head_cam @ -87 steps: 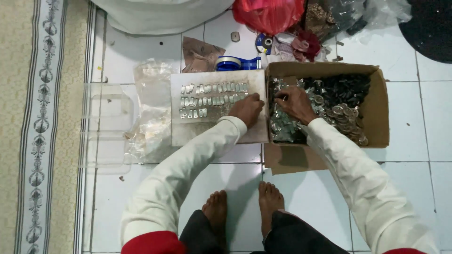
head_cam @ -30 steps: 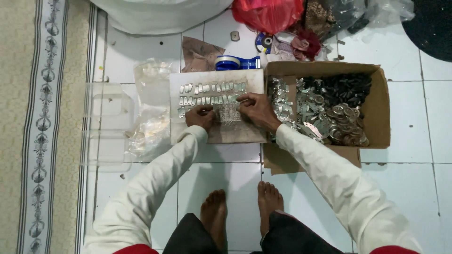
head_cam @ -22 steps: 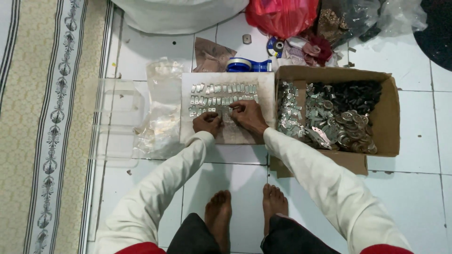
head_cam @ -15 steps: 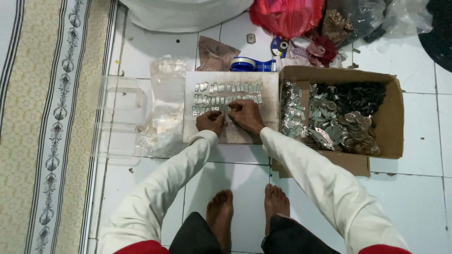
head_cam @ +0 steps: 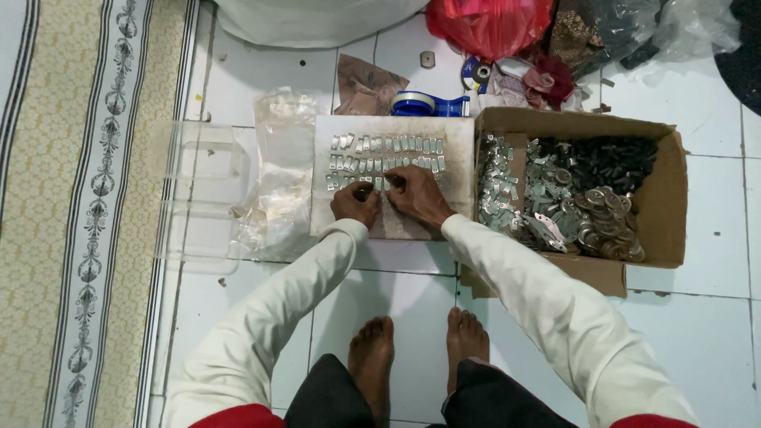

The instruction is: Packing small metal buckles or clips from a box and a flat surface into a small plastic bag.

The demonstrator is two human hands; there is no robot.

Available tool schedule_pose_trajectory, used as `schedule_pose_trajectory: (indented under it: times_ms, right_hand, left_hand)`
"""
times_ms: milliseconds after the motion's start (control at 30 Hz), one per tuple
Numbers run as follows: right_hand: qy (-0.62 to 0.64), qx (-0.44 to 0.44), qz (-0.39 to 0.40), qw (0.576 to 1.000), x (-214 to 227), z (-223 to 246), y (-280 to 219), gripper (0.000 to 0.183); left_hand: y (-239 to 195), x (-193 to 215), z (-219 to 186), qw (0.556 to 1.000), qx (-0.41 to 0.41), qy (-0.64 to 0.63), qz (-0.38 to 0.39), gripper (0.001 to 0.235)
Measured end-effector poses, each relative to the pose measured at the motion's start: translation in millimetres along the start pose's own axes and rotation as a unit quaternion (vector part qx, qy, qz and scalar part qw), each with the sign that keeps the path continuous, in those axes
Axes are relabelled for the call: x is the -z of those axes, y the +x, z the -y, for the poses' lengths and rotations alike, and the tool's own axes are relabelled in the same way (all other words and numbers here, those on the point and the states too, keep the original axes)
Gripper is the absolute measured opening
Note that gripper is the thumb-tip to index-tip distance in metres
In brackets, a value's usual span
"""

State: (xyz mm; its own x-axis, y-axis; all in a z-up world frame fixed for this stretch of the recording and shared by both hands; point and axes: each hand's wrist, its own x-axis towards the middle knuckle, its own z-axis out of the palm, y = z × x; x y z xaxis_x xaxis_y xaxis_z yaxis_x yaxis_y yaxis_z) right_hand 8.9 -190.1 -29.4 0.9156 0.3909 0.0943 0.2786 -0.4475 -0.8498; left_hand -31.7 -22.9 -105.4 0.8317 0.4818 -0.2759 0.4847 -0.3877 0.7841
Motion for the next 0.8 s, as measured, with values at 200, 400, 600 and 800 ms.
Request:
schedule_pose_trajectory:
  times_ms: [200,400,600,800]
  right_hand:
    - [-0.065,0.027,0.041,0.997,7,-3,-2,0.033]
    - [-0.079,0.020,0.038,0.996,-2,-14,-4,0.034]
    - [-0.041,0.026,0.016,0.999,2,-8,-3,0.031]
    - [-0.045,0.057,-0.097,0.993,64,-29,-13,0.024]
  left_hand:
    - [0,1,2,0.987,-0.146,0.060,0.010,0.027]
    - [7,-4,9,0.974,-0.203,0.104,0.019,0.025]
    - [22,-18,33,0.963,-0.225,0.149,-0.001,0.021]
    - [6,-40,-16,0.922,-0.373,0.103,-0.011,0.020]
